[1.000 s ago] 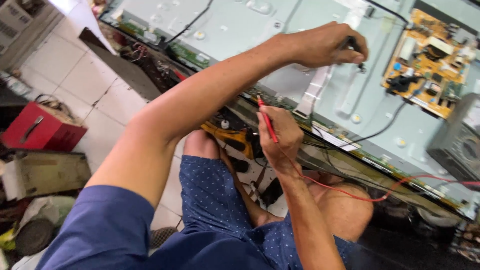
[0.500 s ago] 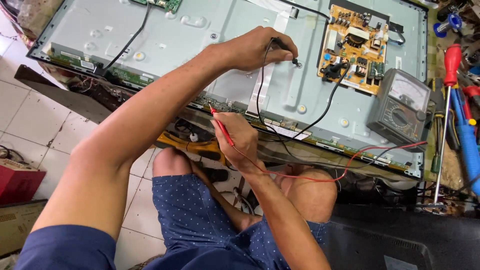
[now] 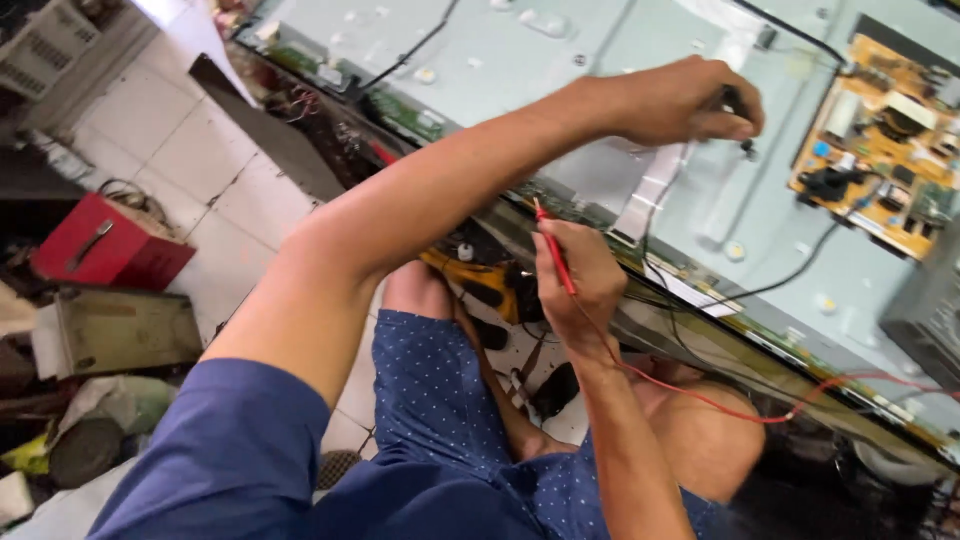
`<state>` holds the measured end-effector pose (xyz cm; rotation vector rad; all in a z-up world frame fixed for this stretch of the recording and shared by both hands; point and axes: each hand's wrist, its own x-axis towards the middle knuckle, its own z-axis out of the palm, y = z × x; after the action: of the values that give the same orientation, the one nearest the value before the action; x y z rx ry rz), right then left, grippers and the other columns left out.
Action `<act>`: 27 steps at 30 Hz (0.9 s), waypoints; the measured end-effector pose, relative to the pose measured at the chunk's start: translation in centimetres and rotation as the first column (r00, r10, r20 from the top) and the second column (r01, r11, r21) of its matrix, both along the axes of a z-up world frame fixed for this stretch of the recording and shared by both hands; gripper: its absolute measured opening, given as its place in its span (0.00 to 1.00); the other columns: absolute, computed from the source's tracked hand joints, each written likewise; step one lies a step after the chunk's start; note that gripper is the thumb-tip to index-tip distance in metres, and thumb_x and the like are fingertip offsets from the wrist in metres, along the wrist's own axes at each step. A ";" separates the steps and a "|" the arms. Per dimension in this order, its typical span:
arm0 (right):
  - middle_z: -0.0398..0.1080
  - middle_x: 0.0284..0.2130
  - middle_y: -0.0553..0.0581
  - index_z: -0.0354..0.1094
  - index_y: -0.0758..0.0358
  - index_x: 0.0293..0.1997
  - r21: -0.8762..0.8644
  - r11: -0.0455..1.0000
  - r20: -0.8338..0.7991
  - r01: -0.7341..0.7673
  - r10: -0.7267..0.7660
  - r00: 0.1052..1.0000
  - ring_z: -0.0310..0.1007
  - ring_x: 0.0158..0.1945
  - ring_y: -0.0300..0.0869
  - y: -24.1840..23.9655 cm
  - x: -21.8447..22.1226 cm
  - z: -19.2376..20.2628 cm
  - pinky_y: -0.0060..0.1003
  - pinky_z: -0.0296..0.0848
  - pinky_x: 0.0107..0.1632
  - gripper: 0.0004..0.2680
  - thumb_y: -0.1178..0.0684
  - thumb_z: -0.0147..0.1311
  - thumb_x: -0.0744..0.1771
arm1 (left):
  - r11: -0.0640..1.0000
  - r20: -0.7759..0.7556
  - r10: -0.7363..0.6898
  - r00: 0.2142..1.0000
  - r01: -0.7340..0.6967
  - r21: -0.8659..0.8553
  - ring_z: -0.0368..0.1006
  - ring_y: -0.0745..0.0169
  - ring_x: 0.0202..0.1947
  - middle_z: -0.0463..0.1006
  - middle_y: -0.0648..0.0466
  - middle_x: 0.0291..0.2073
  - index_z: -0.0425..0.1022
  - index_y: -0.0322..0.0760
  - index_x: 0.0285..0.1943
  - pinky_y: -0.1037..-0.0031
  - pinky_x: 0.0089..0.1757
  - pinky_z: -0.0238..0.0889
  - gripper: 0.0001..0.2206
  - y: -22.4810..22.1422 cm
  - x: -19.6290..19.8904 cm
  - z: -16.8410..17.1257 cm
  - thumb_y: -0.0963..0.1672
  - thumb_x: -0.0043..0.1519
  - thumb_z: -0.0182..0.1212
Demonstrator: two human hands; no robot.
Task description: Testing various points on a television circuit board using an analog multimeter to diagnose faults.
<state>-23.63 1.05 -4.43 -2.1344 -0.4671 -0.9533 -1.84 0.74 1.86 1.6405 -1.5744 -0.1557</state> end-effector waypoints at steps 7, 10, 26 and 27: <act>0.77 0.39 0.62 0.72 0.68 0.46 -0.012 1.000 0.010 0.002 -0.002 1.000 0.78 0.40 0.50 -0.1 0.2 -0.8 0.41 0.77 0.46 0.04 0.64 0.60 0.69 | 1.000 -0.008 -0.013 1.000 0.013 -0.012 0.76 0.61 0.32 0.86 0.51 0.42 0.80 0.39 0.51 0.68 0.33 0.66 0.11 -0.3 0.6 -0.4 0.48 0.71 0.56; 0.77 0.39 0.62 0.73 0.68 0.46 0.000 1.000 0.012 0.001 -0.001 1.000 0.79 0.41 0.50 0.0 0.2 -0.8 0.41 0.78 0.47 0.04 0.64 0.60 0.69 | 1.000 0.009 -0.008 1.000 0.009 -0.016 0.75 0.61 0.32 0.85 0.51 0.42 0.80 0.40 0.51 0.67 0.33 0.65 0.12 -0.3 0.7 -0.5 0.49 0.71 0.56; 0.77 0.40 0.62 0.72 0.68 0.47 -0.033 0.999 0.021 0.016 -0.015 1.000 0.79 0.41 0.50 -0.1 0.3 -0.7 0.40 0.79 0.47 0.04 0.64 0.60 0.69 | 0.999 0.024 -0.024 0.999 0.025 -0.030 0.77 0.59 0.34 0.85 0.51 0.43 0.80 0.38 0.52 0.64 0.34 0.66 0.11 -0.3 0.6 -0.4 0.48 0.72 0.57; 0.77 0.39 0.62 0.72 0.68 0.47 -0.045 0.999 0.029 0.015 -0.014 0.999 0.79 0.41 0.50 -0.2 0.3 -0.8 0.41 0.79 0.47 0.04 0.64 0.60 0.69 | 0.999 0.033 -0.033 0.999 0.035 -0.035 0.77 0.57 0.35 0.84 0.50 0.44 0.80 0.38 0.52 0.62 0.35 0.66 0.11 -0.4 0.7 -0.5 0.48 0.72 0.56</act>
<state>-23.30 0.89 -5.18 -2.1699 -0.4924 -0.9916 -1.14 0.38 1.36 1.5967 -1.6215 -0.1185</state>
